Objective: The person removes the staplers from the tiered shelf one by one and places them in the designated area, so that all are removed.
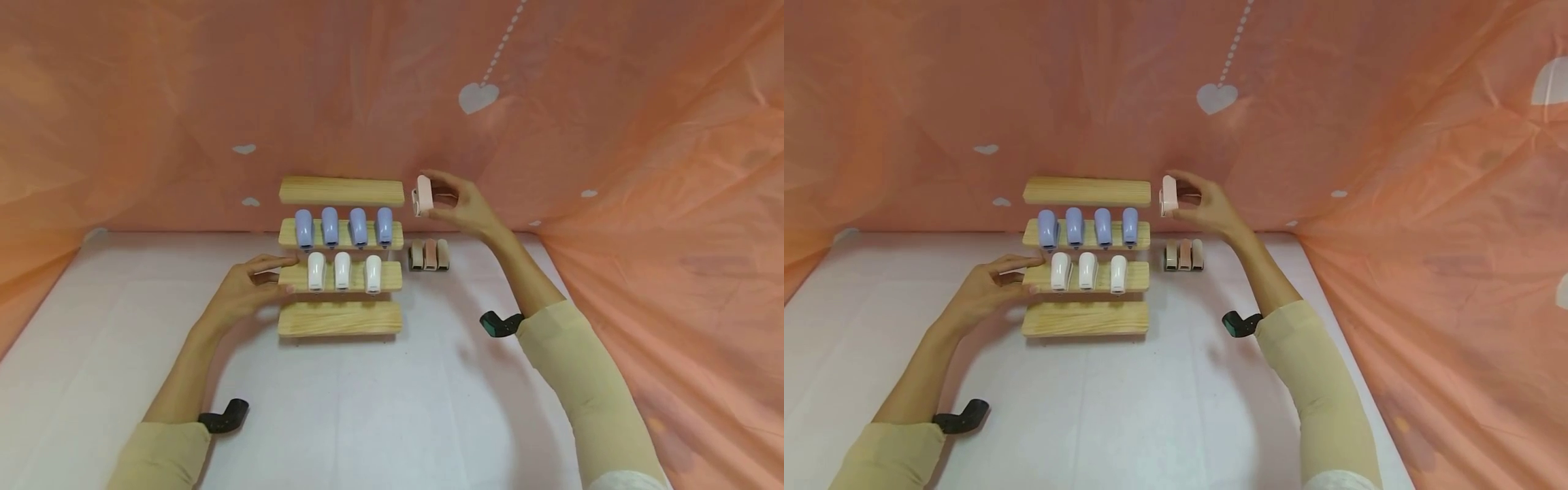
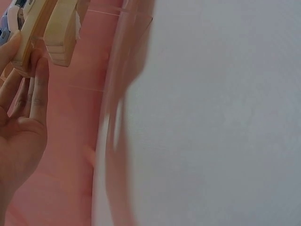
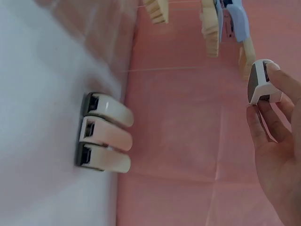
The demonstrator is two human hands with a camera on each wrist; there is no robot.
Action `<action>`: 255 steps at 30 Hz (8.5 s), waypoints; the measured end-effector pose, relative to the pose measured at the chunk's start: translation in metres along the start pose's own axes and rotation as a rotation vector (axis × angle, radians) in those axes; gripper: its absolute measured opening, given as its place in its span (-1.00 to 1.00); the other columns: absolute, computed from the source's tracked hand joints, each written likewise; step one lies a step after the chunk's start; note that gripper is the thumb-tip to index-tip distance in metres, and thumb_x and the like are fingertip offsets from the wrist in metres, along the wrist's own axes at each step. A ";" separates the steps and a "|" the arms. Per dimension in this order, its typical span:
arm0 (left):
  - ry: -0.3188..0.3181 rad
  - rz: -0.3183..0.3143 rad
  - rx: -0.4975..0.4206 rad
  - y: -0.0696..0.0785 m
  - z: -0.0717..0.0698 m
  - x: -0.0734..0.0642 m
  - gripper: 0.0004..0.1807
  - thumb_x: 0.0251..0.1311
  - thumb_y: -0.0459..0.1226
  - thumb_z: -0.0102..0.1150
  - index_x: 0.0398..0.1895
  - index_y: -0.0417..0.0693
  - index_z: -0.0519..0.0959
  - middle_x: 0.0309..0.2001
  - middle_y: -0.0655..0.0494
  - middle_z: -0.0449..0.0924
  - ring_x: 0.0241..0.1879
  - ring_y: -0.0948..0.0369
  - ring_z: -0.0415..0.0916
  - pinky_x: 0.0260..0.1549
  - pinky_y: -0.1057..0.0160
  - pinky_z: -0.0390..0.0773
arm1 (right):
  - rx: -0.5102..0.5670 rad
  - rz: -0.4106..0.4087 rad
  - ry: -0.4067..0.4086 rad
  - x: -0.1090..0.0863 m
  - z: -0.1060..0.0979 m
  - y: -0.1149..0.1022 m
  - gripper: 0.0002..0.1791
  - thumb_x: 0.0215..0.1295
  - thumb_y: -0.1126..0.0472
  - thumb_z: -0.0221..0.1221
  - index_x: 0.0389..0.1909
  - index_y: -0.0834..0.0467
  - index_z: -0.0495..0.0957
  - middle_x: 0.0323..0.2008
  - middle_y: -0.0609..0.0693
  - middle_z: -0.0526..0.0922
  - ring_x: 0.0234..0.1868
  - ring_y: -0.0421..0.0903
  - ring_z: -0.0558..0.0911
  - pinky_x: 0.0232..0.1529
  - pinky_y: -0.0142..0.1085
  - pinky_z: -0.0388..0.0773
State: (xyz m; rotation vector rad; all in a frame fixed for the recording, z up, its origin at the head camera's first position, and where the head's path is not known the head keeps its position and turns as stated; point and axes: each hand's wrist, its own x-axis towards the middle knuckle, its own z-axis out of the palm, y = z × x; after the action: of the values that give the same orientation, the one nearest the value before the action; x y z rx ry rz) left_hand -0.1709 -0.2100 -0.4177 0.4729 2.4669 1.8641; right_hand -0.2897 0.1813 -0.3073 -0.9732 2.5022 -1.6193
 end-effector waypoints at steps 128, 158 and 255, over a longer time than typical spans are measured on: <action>0.019 -0.078 0.073 -0.004 0.004 0.002 -0.41 0.16 -0.22 0.44 0.27 -0.11 0.54 0.17 -0.05 0.48 -0.03 0.18 0.57 -0.06 0.42 0.59 | -0.044 -0.003 0.177 -0.074 0.030 0.018 -0.40 0.17 0.49 0.33 0.27 0.41 0.43 0.20 0.32 0.52 0.23 0.26 0.48 0.28 0.07 0.40; 0.013 -0.070 0.060 0.000 0.004 0.000 -0.41 0.15 -0.24 0.44 0.28 -0.11 0.54 0.21 -0.09 0.47 -0.03 0.15 0.56 -0.06 0.45 0.57 | 0.008 -0.065 0.043 -0.036 0.067 -0.027 -0.32 0.09 0.52 0.38 0.27 0.47 0.39 0.11 0.39 0.54 0.10 0.35 0.54 0.19 0.10 0.49; 0.018 -0.083 0.019 0.006 0.005 -0.002 -0.41 0.17 -0.26 0.42 0.28 -0.17 0.51 0.27 -0.11 0.45 -0.04 0.28 0.58 -0.10 0.40 0.61 | -0.131 0.252 0.088 -0.099 0.072 0.088 -0.26 0.02 0.41 0.47 0.29 0.20 0.46 0.14 0.19 0.60 0.13 0.08 0.61 0.18 -0.13 0.54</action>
State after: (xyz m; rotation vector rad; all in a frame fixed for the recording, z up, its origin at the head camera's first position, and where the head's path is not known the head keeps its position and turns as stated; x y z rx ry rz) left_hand -0.1666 -0.2043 -0.4139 0.3496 2.4767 1.8235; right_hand -0.2292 0.1952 -0.4450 -0.5742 2.6866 -1.4706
